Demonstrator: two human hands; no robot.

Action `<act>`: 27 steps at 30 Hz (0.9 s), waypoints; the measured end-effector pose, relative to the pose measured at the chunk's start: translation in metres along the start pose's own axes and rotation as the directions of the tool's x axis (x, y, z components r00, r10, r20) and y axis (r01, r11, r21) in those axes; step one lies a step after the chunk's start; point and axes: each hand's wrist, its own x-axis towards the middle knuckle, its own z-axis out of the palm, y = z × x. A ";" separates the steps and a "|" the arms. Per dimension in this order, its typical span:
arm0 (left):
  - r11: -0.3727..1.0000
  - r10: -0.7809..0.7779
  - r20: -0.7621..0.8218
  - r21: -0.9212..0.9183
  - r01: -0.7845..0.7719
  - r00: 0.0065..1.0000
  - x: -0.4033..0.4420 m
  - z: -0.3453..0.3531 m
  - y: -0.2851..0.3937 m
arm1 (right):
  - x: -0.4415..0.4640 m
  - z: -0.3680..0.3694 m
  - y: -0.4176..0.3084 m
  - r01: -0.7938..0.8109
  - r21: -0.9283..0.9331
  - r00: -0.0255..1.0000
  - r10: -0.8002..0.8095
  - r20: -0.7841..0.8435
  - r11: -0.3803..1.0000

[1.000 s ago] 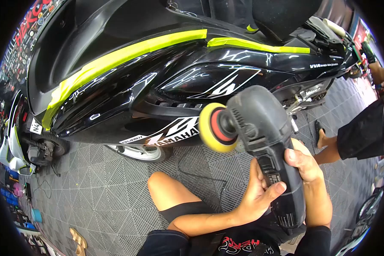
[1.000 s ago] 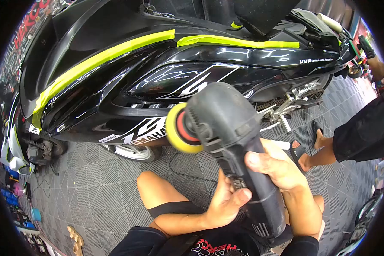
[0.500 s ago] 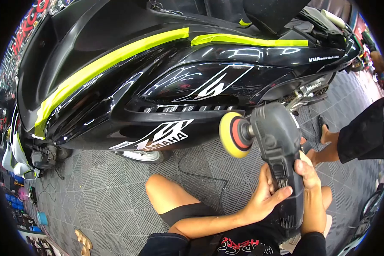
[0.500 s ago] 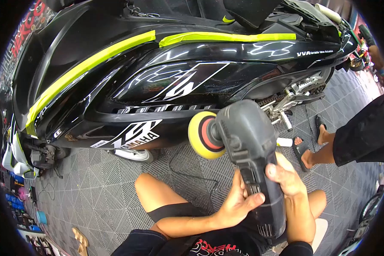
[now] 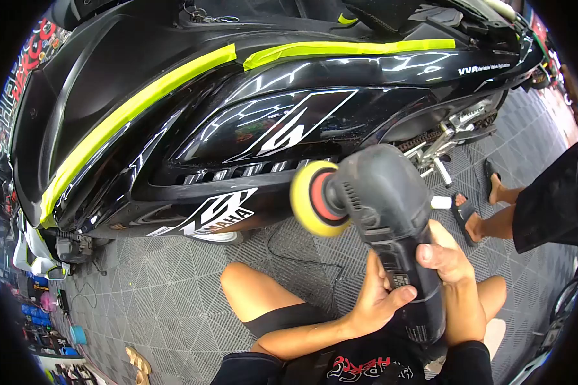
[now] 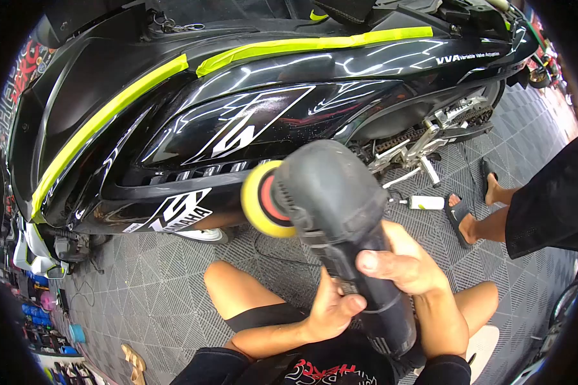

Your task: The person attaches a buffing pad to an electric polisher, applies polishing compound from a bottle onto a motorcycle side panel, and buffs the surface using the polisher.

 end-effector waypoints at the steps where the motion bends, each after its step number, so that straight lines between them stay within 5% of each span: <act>1: 1.000 0.016 -0.013 0.007 -0.016 1.000 -0.001 -0.001 0.003 | 0.004 0.005 -0.004 0.019 0.002 0.999 -0.020 0.039 1.000; 5: 1.000 0.024 0.051 -0.020 -0.023 0.998 -0.008 -0.015 0.000 | 0.015 0.008 -0.005 0.043 -0.065 0.992 -0.034 0.124 0.997; 11: 0.998 -0.008 0.025 0.063 0.007 1.000 0.012 -0.001 -0.017 | -0.007 -0.022 0.013 0.046 0.021 0.992 -0.043 -0.116 0.999; 19: 0.979 -0.187 0.012 0.084 0.185 0.982 -0.010 0.003 -0.030 | -0.030 -0.041 0.047 0.016 0.165 0.996 -0.002 -0.084 0.986; 27: 0.993 -0.098 -0.011 0.062 0.098 0.995 0.007 -0.004 -0.033 | -0.016 -0.042 0.033 0.044 0.086 0.996 -0.037 -0.081 0.995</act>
